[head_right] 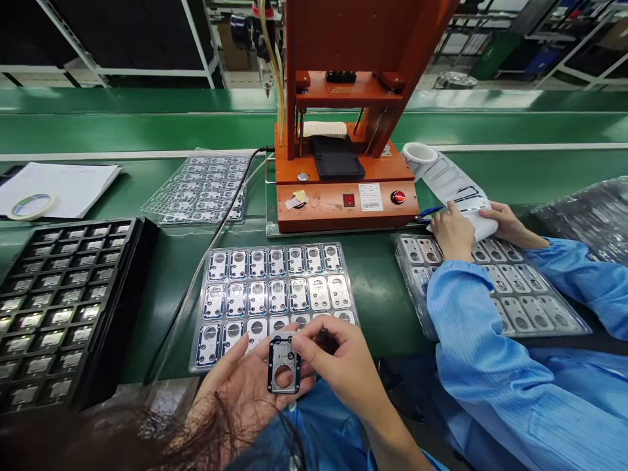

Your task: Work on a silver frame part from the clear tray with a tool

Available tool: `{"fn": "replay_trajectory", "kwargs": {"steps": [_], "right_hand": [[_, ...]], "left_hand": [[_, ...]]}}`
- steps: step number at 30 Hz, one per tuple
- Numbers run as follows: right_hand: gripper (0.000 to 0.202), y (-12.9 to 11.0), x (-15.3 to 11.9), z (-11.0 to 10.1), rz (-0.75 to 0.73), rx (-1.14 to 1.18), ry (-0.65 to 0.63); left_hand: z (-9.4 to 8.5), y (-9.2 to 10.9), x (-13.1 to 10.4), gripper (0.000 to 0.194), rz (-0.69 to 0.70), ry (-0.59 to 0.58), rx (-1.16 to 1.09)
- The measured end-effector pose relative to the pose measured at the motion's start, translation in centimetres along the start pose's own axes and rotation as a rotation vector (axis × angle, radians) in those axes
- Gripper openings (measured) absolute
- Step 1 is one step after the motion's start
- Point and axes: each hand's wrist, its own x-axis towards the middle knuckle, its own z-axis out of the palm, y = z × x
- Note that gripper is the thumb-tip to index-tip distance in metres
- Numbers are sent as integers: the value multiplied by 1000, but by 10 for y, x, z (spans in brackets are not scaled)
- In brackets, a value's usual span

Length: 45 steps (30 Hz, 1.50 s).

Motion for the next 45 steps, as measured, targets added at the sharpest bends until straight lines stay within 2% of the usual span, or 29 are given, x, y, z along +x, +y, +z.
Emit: {"fn": "replay_trajectory", "kwargs": {"steps": [3,6,10,12,17,22,28,32,36,38,41,45], "right_hand": [[39,-3,-1,1,3,16,-7],[40,-3,0,0,-26,1,-26],[39,0,1,-3,-21,-11,-22],[40,1,1,-3,-24,-12,-24],[44,1,0,-2,6,11,-16],[42,2,-1,-3,-3,27,-32],[38,3,1,-4,-16,15,-46],[42,-13,-2,6,5,20,-6],[48,-36,-14,23,65,41,126],[52,-40,-17,27,79,37,143],[50,-32,-13,21,69,44,109],[42,-9,-2,3,20,57,-36]], "left_hand": [[3,0,1,66,-8,73,19],[14,6,-1,70,-67,135,84],[20,11,-5,69,-57,135,89],[14,9,-4,66,-58,94,85],[-14,-5,2,62,15,-60,28],[-27,-11,3,70,19,-31,19],[-10,-3,1,61,3,-54,40],[0,4,-3,63,-14,-78,89],[-3,6,-6,69,-43,6,140],[-4,6,-5,67,-38,31,123],[-4,5,-4,67,-46,-29,127],[3,3,-5,64,-21,-47,143]]}}
